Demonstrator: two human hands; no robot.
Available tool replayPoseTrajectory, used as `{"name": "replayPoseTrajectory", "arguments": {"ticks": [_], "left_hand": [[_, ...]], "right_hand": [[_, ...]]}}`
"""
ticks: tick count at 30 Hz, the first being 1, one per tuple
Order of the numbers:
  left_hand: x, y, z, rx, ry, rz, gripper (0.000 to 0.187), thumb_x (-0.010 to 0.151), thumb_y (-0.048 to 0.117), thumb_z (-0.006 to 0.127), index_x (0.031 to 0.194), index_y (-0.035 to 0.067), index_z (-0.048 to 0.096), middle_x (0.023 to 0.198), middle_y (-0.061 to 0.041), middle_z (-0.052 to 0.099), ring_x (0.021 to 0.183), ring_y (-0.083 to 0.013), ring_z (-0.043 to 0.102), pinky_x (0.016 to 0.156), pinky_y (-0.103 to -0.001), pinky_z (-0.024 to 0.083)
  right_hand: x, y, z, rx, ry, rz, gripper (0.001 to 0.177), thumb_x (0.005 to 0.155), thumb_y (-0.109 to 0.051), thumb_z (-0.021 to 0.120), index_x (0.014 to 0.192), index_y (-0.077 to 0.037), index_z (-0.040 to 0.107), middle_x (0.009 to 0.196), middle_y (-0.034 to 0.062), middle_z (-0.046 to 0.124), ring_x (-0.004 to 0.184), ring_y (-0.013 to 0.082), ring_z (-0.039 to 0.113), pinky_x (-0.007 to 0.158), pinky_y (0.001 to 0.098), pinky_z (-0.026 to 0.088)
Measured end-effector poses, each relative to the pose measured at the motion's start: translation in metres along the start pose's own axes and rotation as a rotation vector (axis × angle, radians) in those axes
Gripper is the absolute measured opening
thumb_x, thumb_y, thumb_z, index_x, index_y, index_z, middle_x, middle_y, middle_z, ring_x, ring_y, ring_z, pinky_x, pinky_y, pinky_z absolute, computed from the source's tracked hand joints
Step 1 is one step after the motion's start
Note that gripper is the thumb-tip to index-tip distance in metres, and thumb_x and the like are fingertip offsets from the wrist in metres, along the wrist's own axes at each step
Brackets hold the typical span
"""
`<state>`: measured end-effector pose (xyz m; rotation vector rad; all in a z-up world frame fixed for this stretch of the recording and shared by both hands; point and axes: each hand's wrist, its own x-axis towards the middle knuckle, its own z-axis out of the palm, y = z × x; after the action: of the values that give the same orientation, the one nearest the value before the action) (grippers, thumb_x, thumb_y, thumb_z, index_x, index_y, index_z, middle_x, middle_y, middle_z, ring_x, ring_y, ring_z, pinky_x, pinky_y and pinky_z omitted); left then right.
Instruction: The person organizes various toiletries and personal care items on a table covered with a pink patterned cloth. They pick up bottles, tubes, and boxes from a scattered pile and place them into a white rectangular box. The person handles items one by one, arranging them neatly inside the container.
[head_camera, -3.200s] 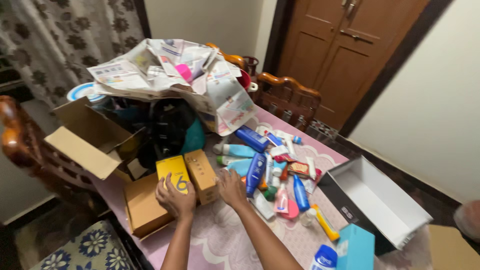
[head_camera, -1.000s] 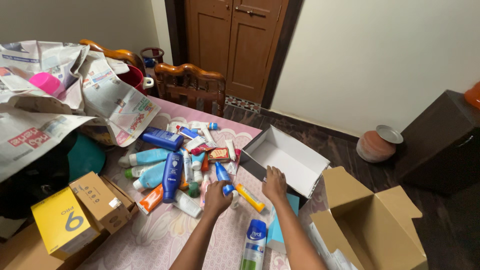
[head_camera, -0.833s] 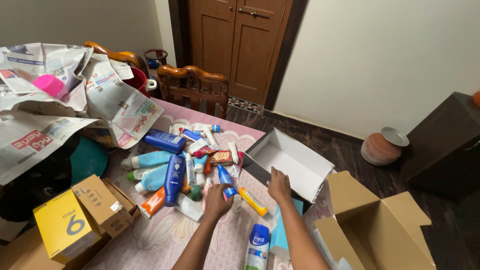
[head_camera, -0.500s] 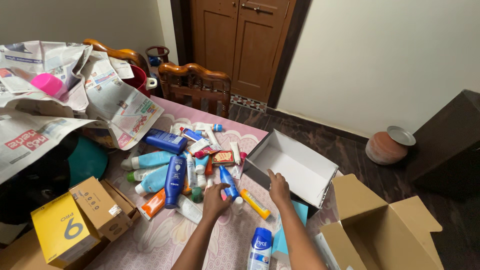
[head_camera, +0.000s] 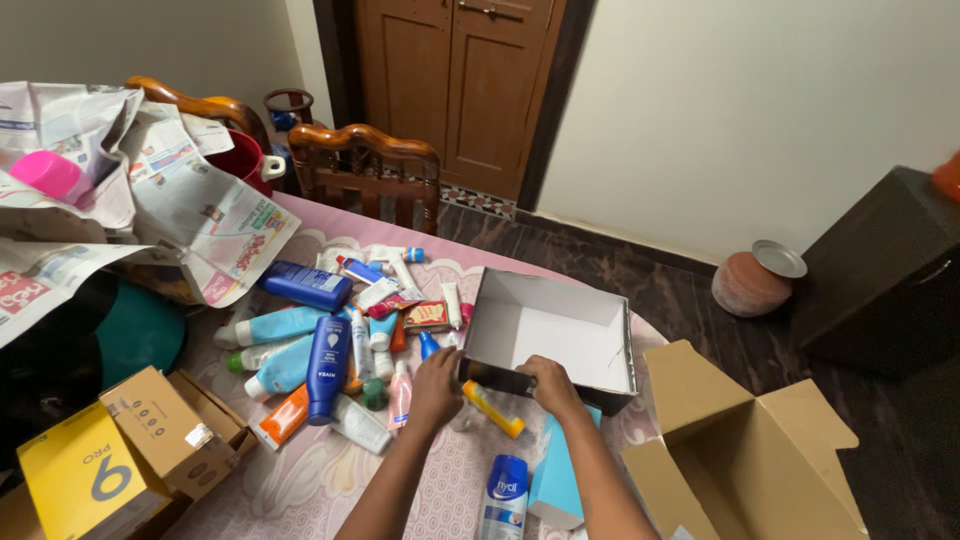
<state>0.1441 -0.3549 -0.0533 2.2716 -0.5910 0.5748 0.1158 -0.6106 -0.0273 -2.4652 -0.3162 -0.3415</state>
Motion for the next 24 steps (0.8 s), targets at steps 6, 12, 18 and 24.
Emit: {"name": "replayPoseTrajectory", "arguments": {"ticks": [6,12,18,24], "left_hand": [[-0.005,0.008,0.027,0.086,-0.254,0.057,0.072,0.069,-0.005,0.06,0.14,0.003,0.054,0.149,-0.014,0.052,0.145,-0.0333,0.035,0.119,-0.05,0.023],[-0.011,0.016,0.025,0.052,-0.273,-0.004,0.065,0.07,-0.005,0.057,0.135,0.003,0.059,0.144,-0.013,0.057,0.145,-0.0326,0.038,0.121,-0.049,0.026],[-0.011,0.018,0.017,0.054,-0.281,0.004,0.057,0.072,-0.006,0.055,0.127,0.004,0.065,0.136,-0.013,0.064,0.142,-0.0329,0.046,0.119,-0.05,0.031],[-0.012,0.014,0.008,-0.022,-0.313,0.028,0.058,0.074,-0.005,0.055,0.13,0.003,0.063,0.137,-0.015,0.063,0.139,-0.0337,0.048,0.116,-0.049,0.035]], "right_hand": [[-0.002,0.002,-0.011,-0.146,-0.123,0.033,0.047,0.064,0.015,0.066,0.098,-0.012,0.081,0.095,0.0117,0.073,0.092,0.0337,0.069,0.082,0.042,0.055],[-0.004,-0.006,-0.003,-0.241,-0.145,0.182,0.042,0.065,0.011,0.073,0.098,-0.013,0.08,0.1,0.0123,0.074,0.098,0.0338,0.07,0.087,0.0419,0.056],[-0.004,-0.012,-0.007,-0.257,-0.16,0.201,0.041,0.067,0.009,0.074,0.099,-0.015,0.081,0.098,0.0133,0.075,0.097,0.0332,0.072,0.087,0.0421,0.057],[-0.007,-0.016,-0.014,-0.311,-0.185,0.164,0.04,0.065,0.01,0.074,0.097,-0.014,0.082,0.1,0.0119,0.076,0.097,0.0331,0.071,0.086,0.0423,0.057]]}}
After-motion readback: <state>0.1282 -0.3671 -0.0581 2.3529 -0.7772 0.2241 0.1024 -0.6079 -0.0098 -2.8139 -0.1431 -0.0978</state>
